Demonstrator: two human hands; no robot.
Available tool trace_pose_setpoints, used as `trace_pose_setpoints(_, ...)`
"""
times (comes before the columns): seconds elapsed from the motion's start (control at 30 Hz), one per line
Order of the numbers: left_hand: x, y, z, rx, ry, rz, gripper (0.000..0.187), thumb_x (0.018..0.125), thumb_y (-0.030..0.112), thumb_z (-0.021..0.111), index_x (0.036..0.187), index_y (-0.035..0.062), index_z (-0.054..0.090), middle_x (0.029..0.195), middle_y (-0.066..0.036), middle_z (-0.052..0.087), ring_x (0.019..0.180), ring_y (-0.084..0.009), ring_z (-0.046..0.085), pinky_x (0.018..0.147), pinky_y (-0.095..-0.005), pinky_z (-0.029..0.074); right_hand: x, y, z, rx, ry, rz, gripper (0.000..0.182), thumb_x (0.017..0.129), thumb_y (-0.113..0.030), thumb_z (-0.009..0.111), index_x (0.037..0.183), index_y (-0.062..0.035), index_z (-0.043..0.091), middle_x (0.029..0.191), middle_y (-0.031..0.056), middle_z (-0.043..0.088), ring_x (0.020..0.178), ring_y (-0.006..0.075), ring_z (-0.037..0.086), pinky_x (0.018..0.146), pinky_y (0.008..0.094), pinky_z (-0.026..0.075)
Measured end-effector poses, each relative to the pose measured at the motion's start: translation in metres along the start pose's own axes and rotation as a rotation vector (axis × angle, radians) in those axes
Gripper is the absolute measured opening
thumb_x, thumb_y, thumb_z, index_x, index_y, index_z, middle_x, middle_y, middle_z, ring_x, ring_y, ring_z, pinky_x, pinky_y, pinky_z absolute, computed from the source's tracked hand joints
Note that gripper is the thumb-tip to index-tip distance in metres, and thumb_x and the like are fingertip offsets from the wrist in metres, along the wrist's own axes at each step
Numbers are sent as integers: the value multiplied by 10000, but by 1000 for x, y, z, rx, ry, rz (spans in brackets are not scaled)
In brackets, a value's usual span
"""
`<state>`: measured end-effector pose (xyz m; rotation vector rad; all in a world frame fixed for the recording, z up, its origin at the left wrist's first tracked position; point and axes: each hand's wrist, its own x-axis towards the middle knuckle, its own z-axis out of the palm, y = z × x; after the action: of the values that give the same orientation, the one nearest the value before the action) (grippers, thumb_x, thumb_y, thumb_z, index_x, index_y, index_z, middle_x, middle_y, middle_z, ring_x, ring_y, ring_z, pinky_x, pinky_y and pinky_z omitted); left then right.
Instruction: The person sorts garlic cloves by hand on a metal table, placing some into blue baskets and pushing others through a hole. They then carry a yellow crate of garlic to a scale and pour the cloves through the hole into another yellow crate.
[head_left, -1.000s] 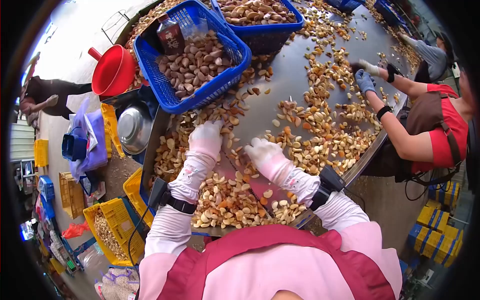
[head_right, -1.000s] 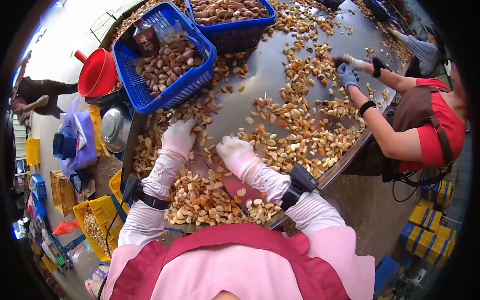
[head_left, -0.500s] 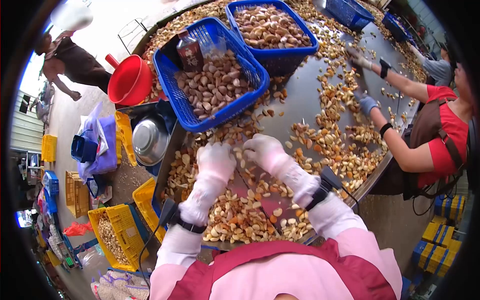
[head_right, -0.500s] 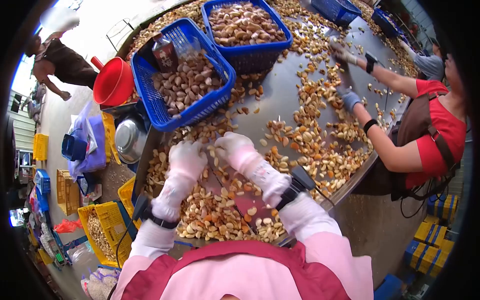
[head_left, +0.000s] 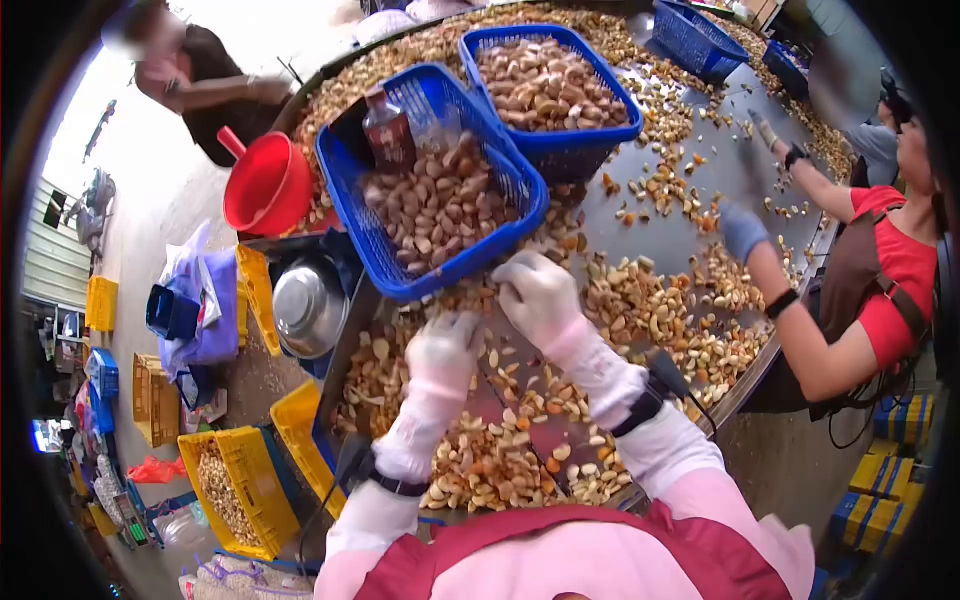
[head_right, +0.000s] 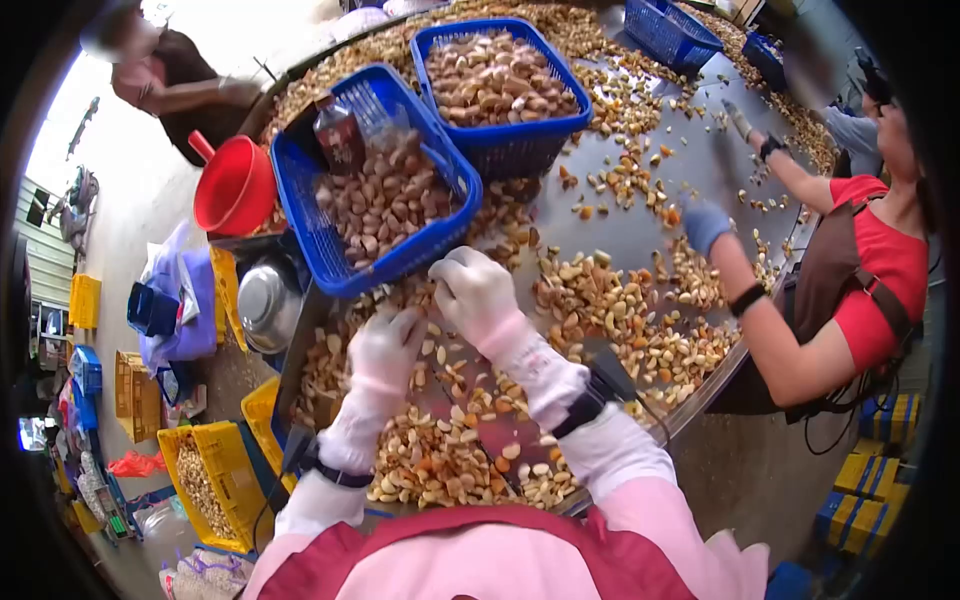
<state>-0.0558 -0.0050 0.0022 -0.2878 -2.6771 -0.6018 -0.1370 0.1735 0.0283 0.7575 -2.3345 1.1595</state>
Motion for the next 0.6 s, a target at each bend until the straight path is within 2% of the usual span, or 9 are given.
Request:
trace_pose_setpoints(0.03, -1, -7, 20, 96, -8, 39, 154, 780, 171, 743, 909, 100, 698, 838, -51, 681, 792, -262, 680, 677, -391, 553, -26, 14, 25, -121, -225, 111, 164, 799, -144, 721, 941, -66, 702, 1033, 114, 671, 1005, 309, 655, 885, 428, 525)
trace_pose_setpoints(0.1, 2, -20, 53, 220, -89, 12, 151, 809, 179, 709, 934, 96, 695, 913, -68, 693, 802, -283, 681, 687, -405, 560, -33, 19, 46, -300, -313, 106, 196, 798, -178, 730, 967, -83, 705, 1038, 114, 671, 1013, 318, 654, 885, 426, 526)
trace_pose_setpoints(0.2, 7, -15, 54, 260, -469, -320, 166, 864, 195, 658, 999, 106, 693, 1011, -137, 689, 914, -330, 696, 778, -463, 568, -42, 19, 53, -420, -484, 157, 326, 787, -199, 740, 1090, -94, 679, 1047, 127, 680, 998, 327, 655, 896, 425, 526)
trace_pose_setpoints(0.23, 4, -14, 45, 264, -470, -324, 166, 864, 195, 658, 999, 106, 693, 1011, -137, 689, 914, -330, 696, 778, -463, 568, -42, 15, 53, -365, -548, 220, 432, 776, -185, 741, 1188, -90, 650, 1051, 141, 689, 975, 329, 657, 907, 424, 525)
trace_pose_setpoints(0.33, -8, -37, 38, -49, -291, -458, 153, 836, 200, 669, 943, 92, 687, 910, -132, 707, 869, -395, 690, 796, -487, 557, -41, 15, 41, -325, -626, 405, 400, 772, -173, 732, 1159, -102, 665, 1058, 141, 689, 943, 300, 677, 873, 395, 542)
trace_pose_setpoints(0.37, 0, -42, 31, -104, -328, -547, 156, 845, 163, 664, 979, 88, 693, 922, -156, 709, 875, -389, 683, 787, -482, 548, -42, 22, 37, -322, -628, 412, 400, 772, -173, 732, 1159, -102, 665, 1058, 141, 689, 943, 300, 677, 873, 395, 542)
trace_pose_setpoints(0.43, 10, -47, 32, -151, -31, -403, 154, 866, 157, 640, 990, 107, 716, 912, -166, 712, 875, -391, 677, 764, -482, 545, -39, 37, 28, 62, -549, 615, 304, 776, -147, 691, 1072, -76, 695, 1026, 143, 697, 918, 272, 689, 848, 358, 548)
trace_pose_setpoints(0.57, 21, -41, 47, 182, -235, -334, 165, 887, 211, 618, 982, 170, 746, 903, -113, 721, 843, -347, 694, 735, -460, 566, -31, 44, 31, 172, -226, 374, 253, 803, -209, 658, 966, -27, 720, 1050, 158, 710, 960, 325, 681, 893, 380, 549)
trace_pose_setpoints(0.6, 19, -39, 53, 272, -227, -347, 153, 878, 212, 620, 957, 192, 750, 893, -90, 724, 831, -314, 704, 730, -445, 574, -29, 41, 40, 94, -380, 396, 277, 834, -195, 643, 1055, -43, 714, 1129, 165, 686, 1005, 334, 667, 945, 376, 530)
